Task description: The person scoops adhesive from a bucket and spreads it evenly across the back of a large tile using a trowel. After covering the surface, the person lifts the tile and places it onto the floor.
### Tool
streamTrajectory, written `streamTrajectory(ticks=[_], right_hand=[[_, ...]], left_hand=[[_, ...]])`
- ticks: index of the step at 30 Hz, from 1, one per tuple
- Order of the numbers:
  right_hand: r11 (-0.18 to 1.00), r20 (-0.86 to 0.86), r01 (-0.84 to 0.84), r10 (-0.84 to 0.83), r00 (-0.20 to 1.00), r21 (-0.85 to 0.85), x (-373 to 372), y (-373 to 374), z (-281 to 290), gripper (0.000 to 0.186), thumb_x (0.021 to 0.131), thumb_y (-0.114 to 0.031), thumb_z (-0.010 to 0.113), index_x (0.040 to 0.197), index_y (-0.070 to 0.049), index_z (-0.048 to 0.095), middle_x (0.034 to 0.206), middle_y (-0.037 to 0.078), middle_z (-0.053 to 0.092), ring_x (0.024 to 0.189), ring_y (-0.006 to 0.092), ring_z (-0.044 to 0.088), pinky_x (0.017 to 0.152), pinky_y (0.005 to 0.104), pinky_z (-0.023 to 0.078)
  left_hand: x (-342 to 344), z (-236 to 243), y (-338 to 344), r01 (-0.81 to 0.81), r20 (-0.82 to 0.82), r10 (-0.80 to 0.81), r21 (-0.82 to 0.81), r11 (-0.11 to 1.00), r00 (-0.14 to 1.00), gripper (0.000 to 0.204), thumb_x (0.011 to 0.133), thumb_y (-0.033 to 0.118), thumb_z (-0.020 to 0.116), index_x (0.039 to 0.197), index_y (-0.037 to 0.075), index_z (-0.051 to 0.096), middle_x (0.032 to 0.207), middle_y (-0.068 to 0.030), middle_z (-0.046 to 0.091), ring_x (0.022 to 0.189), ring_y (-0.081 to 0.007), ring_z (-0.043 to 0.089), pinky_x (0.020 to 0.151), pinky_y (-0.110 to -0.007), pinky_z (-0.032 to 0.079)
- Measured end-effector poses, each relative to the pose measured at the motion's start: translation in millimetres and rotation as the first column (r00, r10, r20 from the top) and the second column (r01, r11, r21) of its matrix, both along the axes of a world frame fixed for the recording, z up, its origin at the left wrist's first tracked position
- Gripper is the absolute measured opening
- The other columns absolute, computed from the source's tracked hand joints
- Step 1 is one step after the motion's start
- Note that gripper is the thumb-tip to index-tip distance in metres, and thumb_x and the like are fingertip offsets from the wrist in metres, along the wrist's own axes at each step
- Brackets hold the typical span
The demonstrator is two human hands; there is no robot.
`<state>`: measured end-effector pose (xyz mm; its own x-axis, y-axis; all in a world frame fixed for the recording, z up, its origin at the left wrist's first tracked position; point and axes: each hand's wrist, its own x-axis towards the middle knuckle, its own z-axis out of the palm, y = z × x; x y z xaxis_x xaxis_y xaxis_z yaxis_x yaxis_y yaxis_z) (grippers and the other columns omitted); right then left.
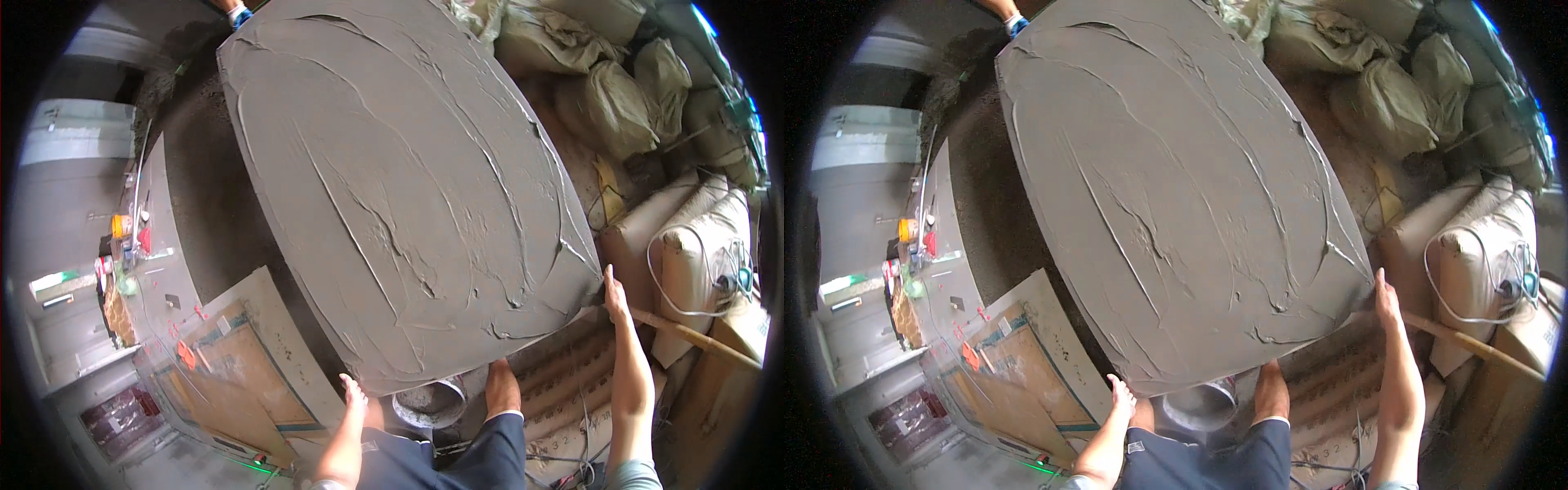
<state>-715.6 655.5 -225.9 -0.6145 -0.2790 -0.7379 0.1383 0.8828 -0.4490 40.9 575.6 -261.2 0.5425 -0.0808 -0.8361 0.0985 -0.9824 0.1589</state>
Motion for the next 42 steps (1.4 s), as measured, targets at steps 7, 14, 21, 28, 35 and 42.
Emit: streamTrajectory(ticks=[7, 14, 21, 28, 35, 42], right_hand=[[0.997, 0.135, -0.064, 0.059, 0.989, 0.037, 31, -26, 59, 0.092, 0.097, -0.078, 0.034, 0.129, 0.003, 0.066, 0.117, 0.013, 0.069, 0.103, 0.0228, 0.061, 0.095, 0.0368, 0.047], [0.99, -0.114, 0.028, -0.012, 0.993, 0.139, -41, 58, 142, 0.075, 0.095, -0.08, 0.035, 0.083, -0.009, 0.058, 0.079, -0.001, 0.047, 0.073, 0.0154, 0.041, 0.07, 0.0327, 0.038], [0.989, -0.17, 0.15, -0.145, 0.975, 0.018, -97, 141, 252, 0.066, 0.093, -0.082, 0.038, 0.073, -0.018, 0.04, 0.068, -0.004, 0.035, 0.063, 0.0114, 0.033, 0.061, 0.0311, 0.026], [0.945, -0.305, 0.265, -0.315, 0.899, -0.194, -89, 135, 335, 0.065, 0.092, -0.083, 0.04, 0.072, -0.021, 0.037, 0.068, -0.005, 0.033, 0.063, 0.0109, 0.031, 0.06, 0.0311, 0.024], [0.941, -0.353, 0.225, -0.306, 0.884, -0.251, -109, 134, 376, 0.069, 0.092, -0.083, 0.039, 0.087, -0.016, 0.048, 0.083, 0.0, 0.045, 0.079, 0.0153, 0.041, 0.075, 0.0342, 0.029], [0.946, -0.318, 0.229, -0.295, 0.901, -0.227, -106, 127, 381, 0.077, 0.092, -0.084, 0.038, 0.102, -0.01, 0.058, 0.098, 0.005, 0.057, 0.095, 0.0196, 0.05, 0.09, 0.0374, 0.034]], left_hand=[[24, 15, -5, 0.027, 0.163, -0.03, 0.021, 0.999, 0.986, 0.078, 0.083, 0.094, 0.033, 0.082, 0.019, 0.057, 0.074, 0.0036, 0.051, 0.058, -0.0093, 0.04, 0.055, -0.027, 0.036], [-24, 42, 14, 0.086, -0.004, -0.087, 0.203, 0.975, 0.996, 0.078, 0.084, 0.092, 0.035, 0.092, 0.018, 0.061, 0.086, -0.0016, 0.057, 0.076, -0.0129, 0.054, 0.064, -0.033, 0.043], [-56, 102, 11, 0.166, -0.244, -0.134, 0.114, 0.98, 0.96, 0.085, 0.087, 0.09, 0.03, 0.114, 0.014, 0.054, 0.111, -0.0056, 0.052, 0.101, -0.0183, 0.047, 0.085, -0.036, 0.036], [-119, 122, 24, 0.208, -0.416, -0.194, -0.012, 0.978, 0.889, 0.095, 0.089, 0.088, 0.025, 0.136, 0.009, 0.046, 0.136, -0.0096, 0.047, 0.127, -0.0237, 0.039, 0.105, -0.04, 0.028], [-200, 134, 20, 0.235, -0.42, -0.25, -0.087, 0.968, 0.872, 0.105, 0.09, 0.088, 0.02, 0.157, 0.009, 0.035, 0.161, -0.0124, 0.038, 0.151, -0.0295, 0.029, 0.123, -0.048, 0.019], [-197, 147, 22, 0.232, -0.409, -0.268, -0.135, 0.963, 0.873, 0.098, 0.095, 0.082, 0.022, 0.159, 0.008, 0.029, 0.16, -0.0136, 0.039, 0.147, -0.03, 0.035, 0.122, -0.045, 0.024]])
